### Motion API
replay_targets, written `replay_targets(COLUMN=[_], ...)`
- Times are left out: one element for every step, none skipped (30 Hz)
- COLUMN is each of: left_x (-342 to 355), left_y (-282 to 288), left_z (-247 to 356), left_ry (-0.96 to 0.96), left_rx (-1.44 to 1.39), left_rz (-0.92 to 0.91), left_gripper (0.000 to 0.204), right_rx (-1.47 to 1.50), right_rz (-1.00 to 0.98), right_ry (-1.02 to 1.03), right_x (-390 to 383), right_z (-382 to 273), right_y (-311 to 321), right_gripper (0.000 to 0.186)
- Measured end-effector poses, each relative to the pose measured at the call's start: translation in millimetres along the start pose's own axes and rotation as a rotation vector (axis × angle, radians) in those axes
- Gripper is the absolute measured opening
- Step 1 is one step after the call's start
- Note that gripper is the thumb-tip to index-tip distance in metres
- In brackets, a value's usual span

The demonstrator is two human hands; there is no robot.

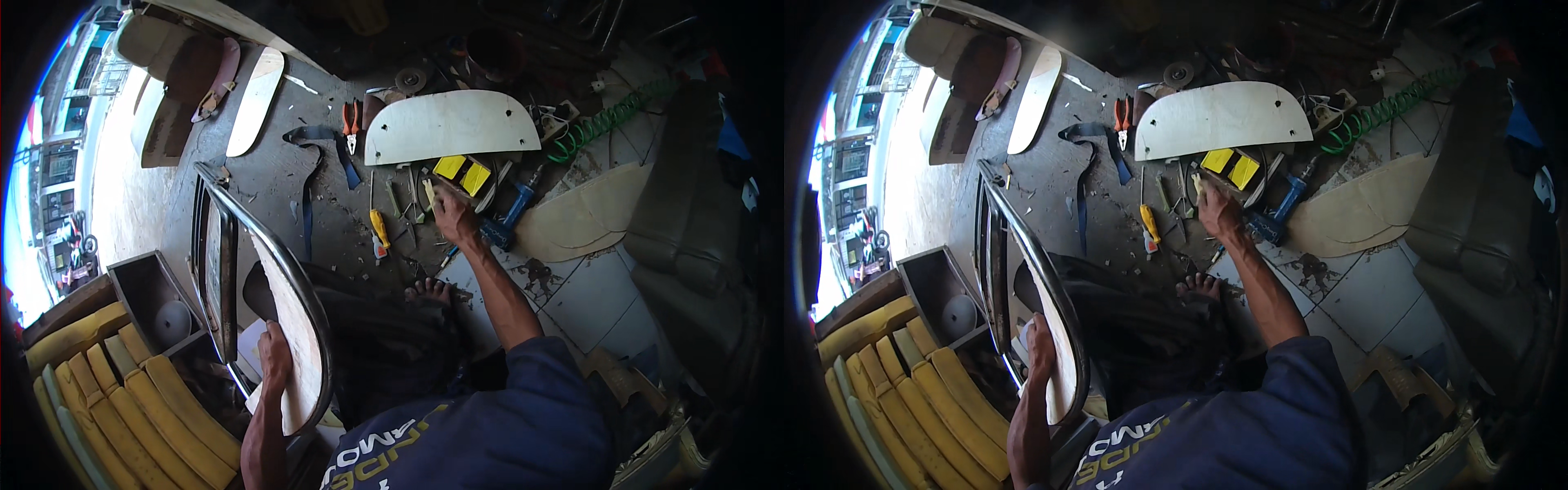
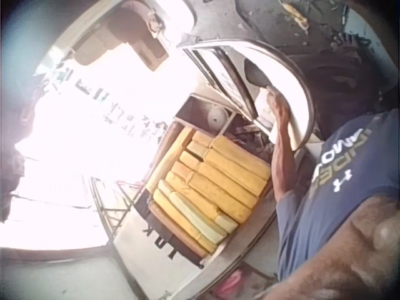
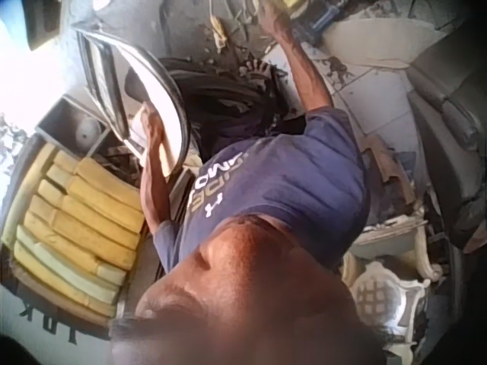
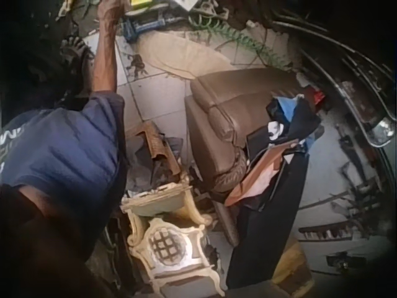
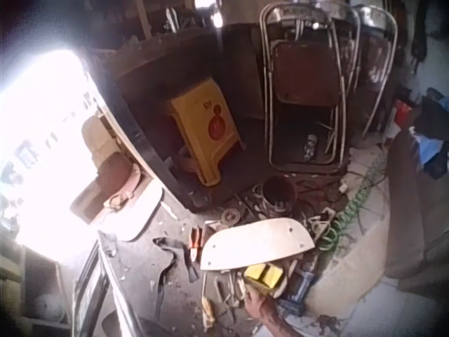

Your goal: The person marks and removes a wooden piece from a metal chair frame, then positions a new wooden base onto the frame and secures it with a clamp.

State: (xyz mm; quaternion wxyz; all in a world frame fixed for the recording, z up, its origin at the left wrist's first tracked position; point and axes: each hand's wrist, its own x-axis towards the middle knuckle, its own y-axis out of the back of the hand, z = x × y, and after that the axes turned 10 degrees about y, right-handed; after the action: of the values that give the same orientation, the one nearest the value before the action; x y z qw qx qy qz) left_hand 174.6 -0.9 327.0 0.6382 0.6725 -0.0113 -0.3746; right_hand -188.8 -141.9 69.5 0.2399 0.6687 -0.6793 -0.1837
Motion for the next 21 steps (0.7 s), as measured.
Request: replay_targets(left_x=[2, -4, -3, -2, -1, -3, -5, -8, -9, -8, -8, -6, -7, -9, -12, -15, -20, -22, -20, -14, -11], left_y=[0, -1, -1, -1, -3, -4, -3, 0, 2, 1, 0, -2, -3, -3, -3, -1, 3, 5, 3, 1, 1], left_z=[-5, -2, -1, -3, -3, -1, 3, 7, 7, 4, 0, -1, 0, 2, 5, 6, 8, 11, 9, 4, 0], left_ry=[-0.014, -0.016, -0.014, -0.007, -0.003, -0.012, -0.022, -0.028, -0.016, -0.012, -0.007, -0.017, -0.023, -0.026, -0.028, -0.022, -0.020, -0.015, -0.023, -0.018, -0.012], left_rx=[-0.011, 0.007, -0.004, -0.014, -0.025, -0.019, -0.014, -0.006, -0.005, -0.005, -0.005, -0.029, -0.022, -0.016, -0.010, -0.008, -0.006, -0.004, -0.008, -0.009, -0.009], left_rz=[-0.006, 0.020, 0.014, 0.005, -0.007, -0.012, -0.011, -0.007, -0.004, -0.009, -0.014, -0.027, -0.013, 0.002, 0.017, -0.001, -0.019, -0.037, -0.030, -0.017, -0.003], left_gripper=[0.073, 0.074, 0.073, 0.073, 0.073, 0.073, 0.073, 0.073, 0.073, 0.073, 0.073, 0.073, 0.073, 0.072, 0.072, 0.072, 0.072, 0.072, 0.072, 0.072, 0.072], right_rx=[0.004, 0.006, 0.007, 0.026, 0.041, 0.023, 0.007, -0.002, 0.007, 0.008, 0.010, -0.016, -0.038, -0.059, -0.035, -0.008, 0.018, -0.032, -0.078, -0.113, -0.073], right_rz=[-0.065, -0.131, -0.195, -0.260, -0.322, -0.357, -0.392, -0.428, -0.508, -0.581, -0.656, -0.642, -0.631, -0.623, -0.652, -0.689, -0.723, -0.673, -0.620, -0.574, -0.592], right_ry=[-0.004, -0.008, -0.012, -0.043, -0.076, -0.071, -0.062, -0.054, -0.058, -0.069, -0.080, -0.046, -0.008, 0.031, -0.030, -0.085, -0.140, -0.080, -0.017, 0.051, -0.010], right_x=[-7, -17, -26, -36, -46, -58, -70, -77, -83, -89, -94, -98, -101, -104, -105, -102, -97, -92, -88, -83, -79], right_z=[-1, 0, 2, 0, 1, 3, 7, 4, 0, -2, -4, 1, 2, 5, 10, 8, 7, 12, 19, 19, 23], right_y=[-6, -12, -18, -25, -32, -39, -49, -53, -58, -62, -61, -64, -68, -72, -73, -69, -66, -65, -64, -62, -57], right_gripper=[0.030, 0.030, 0.029, 0.028, 0.027, 0.026, 0.026, 0.025, 0.024, 0.024, 0.023, 0.023, 0.023, 0.022, 0.022, 0.022, 0.022, 0.023, 0.023, 0.024, 0.028])
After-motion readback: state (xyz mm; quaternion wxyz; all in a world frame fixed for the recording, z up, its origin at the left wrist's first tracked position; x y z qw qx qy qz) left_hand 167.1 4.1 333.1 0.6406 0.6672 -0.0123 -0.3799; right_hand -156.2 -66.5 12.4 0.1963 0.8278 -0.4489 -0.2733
